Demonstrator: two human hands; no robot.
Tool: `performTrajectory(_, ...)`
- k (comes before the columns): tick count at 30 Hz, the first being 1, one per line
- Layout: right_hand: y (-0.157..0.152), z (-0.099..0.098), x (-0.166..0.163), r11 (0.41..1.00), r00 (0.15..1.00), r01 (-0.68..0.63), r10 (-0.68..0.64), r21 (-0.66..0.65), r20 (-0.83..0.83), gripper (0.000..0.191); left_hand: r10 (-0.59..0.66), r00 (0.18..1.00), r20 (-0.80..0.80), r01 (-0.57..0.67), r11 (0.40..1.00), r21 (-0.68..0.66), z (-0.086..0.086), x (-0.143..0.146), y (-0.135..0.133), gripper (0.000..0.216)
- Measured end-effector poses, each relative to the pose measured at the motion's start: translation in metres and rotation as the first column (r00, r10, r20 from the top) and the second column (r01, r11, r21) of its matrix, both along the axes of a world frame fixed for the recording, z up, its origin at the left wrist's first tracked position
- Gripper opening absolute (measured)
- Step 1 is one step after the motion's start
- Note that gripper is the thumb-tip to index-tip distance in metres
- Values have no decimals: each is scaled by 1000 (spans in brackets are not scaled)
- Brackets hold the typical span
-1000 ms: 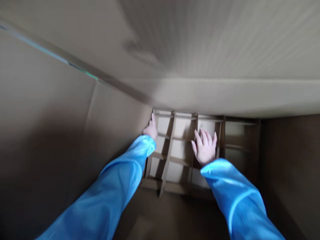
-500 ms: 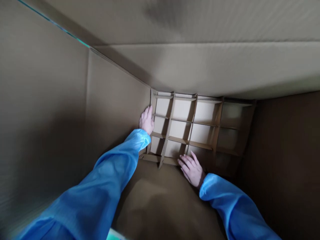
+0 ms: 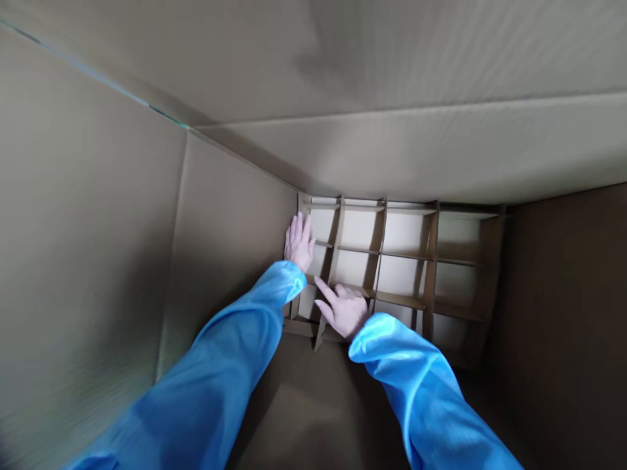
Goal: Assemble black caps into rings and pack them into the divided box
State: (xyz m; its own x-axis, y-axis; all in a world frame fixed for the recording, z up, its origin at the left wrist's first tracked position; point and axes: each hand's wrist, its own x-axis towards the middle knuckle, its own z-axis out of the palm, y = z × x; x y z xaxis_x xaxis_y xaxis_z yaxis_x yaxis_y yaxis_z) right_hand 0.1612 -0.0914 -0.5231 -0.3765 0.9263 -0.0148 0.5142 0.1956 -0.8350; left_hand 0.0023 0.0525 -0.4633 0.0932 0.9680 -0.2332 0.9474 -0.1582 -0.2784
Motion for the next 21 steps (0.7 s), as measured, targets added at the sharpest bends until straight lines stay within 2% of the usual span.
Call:
performTrajectory(3,-10,-8,-8,945,965,-247,260,-217,36,60,33,999,-14,-33,999,-20,-7,-6,17,68)
performTrajectory(6,-12,-20,-9,898,937,-345,345,-274,-52,60,-3,1000,-1,3,999,-38,-12,-12,13,65)
performTrajectory(10,-7,-17,-11,870,928,-371,362,-325,-90,61,3,1000,-14,-3,1000,-6,-6,-3,-26,64)
performTrajectory(11,-5,-14,-13,865,924,-377,374,-331,-73,59,20,1000,-22,-21,999,-31,-1,0,-40,64)
performTrajectory(13,-2,-8,-17,860,916,-388,399,-332,-38,50,79,995,-67,-89,982,-166,10,6,-67,61)
performTrajectory(16,1,-4,-21,854,903,-408,430,-324,-4,44,154,977,-148,-202,890,-409,28,7,-102,49)
performTrajectory(18,4,-4,-22,850,892,-422,452,-316,22,46,163,973,-163,-226,807,-545,37,2,-121,38)
performTrajectory(20,6,-4,-22,847,881,-436,471,-305,48,46,162,972,-172,-236,691,-683,41,-8,-135,30)
performTrajectory(21,8,-3,-22,846,876,-441,478,-300,59,45,162,970,-183,-245,624,-742,41,-13,-141,37)
